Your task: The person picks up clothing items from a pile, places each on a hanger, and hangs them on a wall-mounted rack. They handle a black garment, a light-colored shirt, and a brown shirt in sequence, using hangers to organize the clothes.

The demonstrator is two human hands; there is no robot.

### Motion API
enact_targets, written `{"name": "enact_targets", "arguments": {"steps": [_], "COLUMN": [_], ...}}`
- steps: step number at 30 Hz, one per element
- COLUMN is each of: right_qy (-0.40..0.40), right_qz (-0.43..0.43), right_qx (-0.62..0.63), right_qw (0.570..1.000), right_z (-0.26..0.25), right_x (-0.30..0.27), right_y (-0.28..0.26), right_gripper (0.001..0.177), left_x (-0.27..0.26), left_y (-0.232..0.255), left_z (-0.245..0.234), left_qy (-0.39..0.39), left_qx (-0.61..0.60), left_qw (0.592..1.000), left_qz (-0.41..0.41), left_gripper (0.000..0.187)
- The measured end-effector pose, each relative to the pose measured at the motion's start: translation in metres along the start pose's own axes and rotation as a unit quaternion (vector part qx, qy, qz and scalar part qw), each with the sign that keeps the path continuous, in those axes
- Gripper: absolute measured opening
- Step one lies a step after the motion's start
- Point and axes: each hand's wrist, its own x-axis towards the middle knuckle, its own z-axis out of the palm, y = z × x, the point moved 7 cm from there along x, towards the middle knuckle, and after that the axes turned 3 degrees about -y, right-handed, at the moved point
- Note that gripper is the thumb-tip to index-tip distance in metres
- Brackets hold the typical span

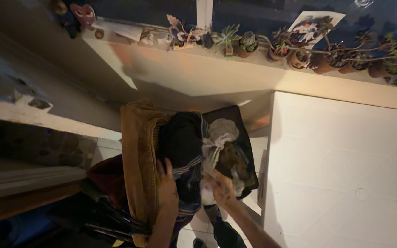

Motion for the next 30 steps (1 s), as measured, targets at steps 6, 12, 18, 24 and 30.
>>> {"name": "enact_targets", "arguments": {"steps": [6,12,18,24,30], "right_qy": [-0.134,-0.26,0.101,0.168,0.177], "right_qz": [-0.387,-0.098,-0.061,0.069,0.049], "right_qx": [0.378,0.459,-0.042,-0.326,-0.347], "right_qw": [0.83,0.844,0.992,0.928,0.92], "right_z": [0.044,0.074,-0.026,-0.065,-0.052], "right_x": [-0.011,-0.029,0.016,0.011,0.001], "right_y": [-0.013,0.073,0.145,0.199,0.162], "right_gripper": [0.043,0.063,0.091,0.116,0.078], "left_x": [-0.003,-0.001,-0.001,-0.033,-0.049], "left_y": [0.0,0.036,0.047,0.034,0.05], "left_z": [-0.044,-0.039,0.006,-0.009,-0.039], "left_qy": [-0.021,-0.031,-0.149,0.098,-0.004], "left_qx": [-0.456,-0.353,-0.152,-0.187,-0.826], "left_qw": [0.888,0.935,0.974,0.97,0.563], "left_qz": [-0.055,-0.01,0.075,0.118,0.011], "left_gripper": [0.089,0.062,0.084,0.029,0.007]}}
